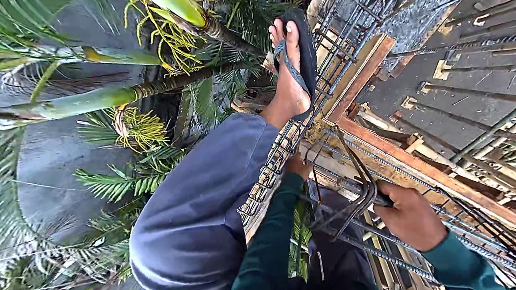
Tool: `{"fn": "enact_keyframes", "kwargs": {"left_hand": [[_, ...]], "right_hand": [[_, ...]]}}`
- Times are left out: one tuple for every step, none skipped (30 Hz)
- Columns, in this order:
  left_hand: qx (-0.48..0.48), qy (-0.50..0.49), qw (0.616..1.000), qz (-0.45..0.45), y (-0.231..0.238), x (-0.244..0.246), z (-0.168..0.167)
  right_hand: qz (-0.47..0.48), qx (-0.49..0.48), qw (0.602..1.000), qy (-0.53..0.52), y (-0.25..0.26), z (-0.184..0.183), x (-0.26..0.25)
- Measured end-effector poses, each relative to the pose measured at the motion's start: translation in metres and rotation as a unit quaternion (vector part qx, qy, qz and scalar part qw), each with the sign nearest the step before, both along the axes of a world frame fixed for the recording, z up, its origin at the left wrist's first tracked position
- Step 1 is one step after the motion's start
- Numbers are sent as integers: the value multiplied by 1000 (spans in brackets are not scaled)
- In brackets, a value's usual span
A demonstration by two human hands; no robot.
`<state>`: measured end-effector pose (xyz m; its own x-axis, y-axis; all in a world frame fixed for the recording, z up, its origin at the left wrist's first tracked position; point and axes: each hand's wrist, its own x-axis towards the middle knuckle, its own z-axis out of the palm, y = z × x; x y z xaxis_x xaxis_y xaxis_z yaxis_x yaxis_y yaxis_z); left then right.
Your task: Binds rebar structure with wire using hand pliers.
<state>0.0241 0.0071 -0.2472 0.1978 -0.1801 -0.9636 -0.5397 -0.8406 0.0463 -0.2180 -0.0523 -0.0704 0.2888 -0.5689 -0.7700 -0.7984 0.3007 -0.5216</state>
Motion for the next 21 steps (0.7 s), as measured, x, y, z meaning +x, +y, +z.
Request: {"fn": "enact_keyframes", "kwargs": {"left_hand": [[3, 8, 1000, 10, -5, -3, -2], [9, 15, 1000, 18, -6, -5, -2], [23, 21, 999, 23, -3, -4, -2], [35, 18, 999, 22, -2, 0, -2], [46, 11, 999, 19, -5, 6, -5], [54, 6, 998, 14, -7, 11, -8], [59, 0, 998, 10, -6, 13, -10], [63, -5, 998, 18, -2, 12, -11], [69, -9, 997, 35, 3, 11, -10], [80, 0, 995, 58, 4, 11, -5], [79, 10, 994, 73, 4, 11, -1], [71, 18, 995, 72, 5, 11, 7], [63, 19, 996, 55, 0, 10, 23], [68, 17, 997, 30, -20, 5, 53], [103, 18, 994, 10, -54, -5, 96], [144, 21, 989, -10, -91, -16, 140], [162, 18, 986, -22, -115, -24, 170], [169, 17, 985, -24, -125, -29, 186], [175, 17, 984, -18, -125, -31, 188], [179, 20, 984, -6, -115, -30, 179], [178, 27, 984, 9, -89, -21, 153]], "right_hand": [[-1, -8, 1000, 2, -1, -2, 1], [-1, -8, 1000, 3, 2, -2, 1], [1, -1, 1000, 3, 6, 0, 0], [2, 1, 1000, 1, 7, 1, 1], [0, -1, 1000, -2, 7, 0, 1], [-4, -6, 1000, -5, 8, -1, 1], [-8, -7, 1000, -6, 10, -1, 1], [-11, -6, 1000, -6, 11, 0, 0], [-12, -2, 1000, -5, 12, 1, 0], [-16, 2, 1000, -5, 10, 1, 0], [-19, 5, 1000, -4, 8, 1, 0], [-20, 7, 1000, -4, 7, 2, -1], [-21, 8, 1000, -6, 6, 3, -2], [-22, 6, 1000, -9, 6, 4, -2], [-25, 3, 1000, -12, 7, 5, -3], [-29, 2, 999, -15, 7, 7, -3], [-30, 3, 999, -17, 7, 8, -4], [-29, 5, 999, -19, 7, 10, -4], [-27, 11, 999, -20, 7, 11, -4], [-24, 19, 999, -17, 6, 12, -4], [-20, 28, 999, -16, 5, 13, -4]]}}
